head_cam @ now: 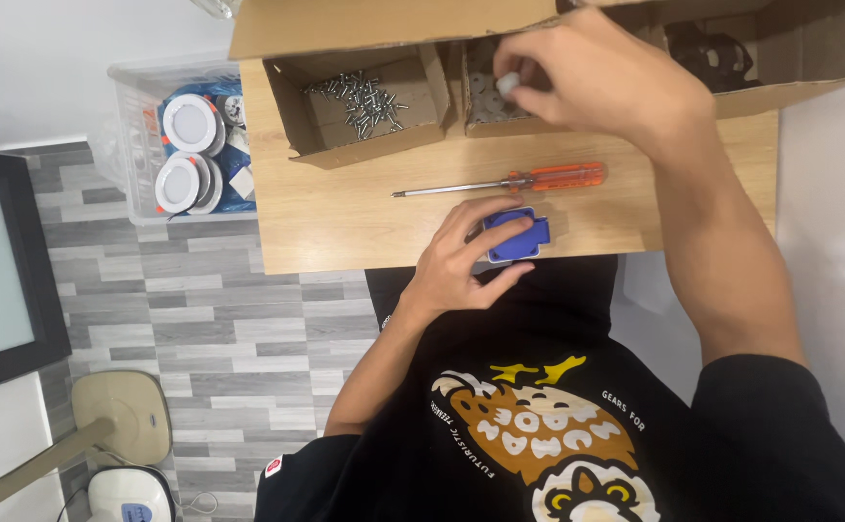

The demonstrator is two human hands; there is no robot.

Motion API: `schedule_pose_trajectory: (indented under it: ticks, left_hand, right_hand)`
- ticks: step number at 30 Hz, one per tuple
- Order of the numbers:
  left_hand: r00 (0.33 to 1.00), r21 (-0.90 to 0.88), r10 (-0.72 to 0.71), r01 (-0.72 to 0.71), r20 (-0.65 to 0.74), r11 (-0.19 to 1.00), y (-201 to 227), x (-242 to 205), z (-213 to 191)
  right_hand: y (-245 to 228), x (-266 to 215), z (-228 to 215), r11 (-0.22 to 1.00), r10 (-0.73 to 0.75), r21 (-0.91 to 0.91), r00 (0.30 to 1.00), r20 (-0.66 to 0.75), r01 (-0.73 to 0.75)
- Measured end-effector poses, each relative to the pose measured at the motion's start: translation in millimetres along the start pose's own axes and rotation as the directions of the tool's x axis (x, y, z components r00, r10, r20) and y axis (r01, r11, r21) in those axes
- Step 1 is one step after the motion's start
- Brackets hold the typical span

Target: The person assembles small electrical components on a wooden table. They use a screwdriver to secure screws into a blue plastic housing, insert a black connector, and attach a white plastic cover. The person repeats this process with a second unit, handling screws, washers, and connectors from nearby boxes.

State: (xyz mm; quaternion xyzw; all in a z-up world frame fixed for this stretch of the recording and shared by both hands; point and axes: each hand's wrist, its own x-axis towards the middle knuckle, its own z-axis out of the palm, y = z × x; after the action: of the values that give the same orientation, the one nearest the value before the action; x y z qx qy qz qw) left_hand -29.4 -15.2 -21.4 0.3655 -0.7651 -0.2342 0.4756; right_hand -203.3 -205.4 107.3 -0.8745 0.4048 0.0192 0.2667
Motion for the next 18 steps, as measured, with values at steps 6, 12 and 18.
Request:
schedule_pose_trajectory:
  ticks: [6,12,18]
  left_hand:
    - [1.000,0.009,0.021,-0.021,-0.009,1.000,-1,0,0]
    - [0.999,-0.021,-0.036,0.036,-0.019,0.999,6,2,-3]
    - [0.998,0.061,-0.064,0.064,0.001,0.996,1,-8,-1]
  right_hand:
    - [7,-61,15,0.845,-0.507,-0.126,0.703,-0.499,0.520]
    - [28,-118,78,0.854,-0.205,0.249,0.735,-0.646,0.457]
    - [50,-159,154,0.726,0.136,0.618,0.817,-0.561,0.303]
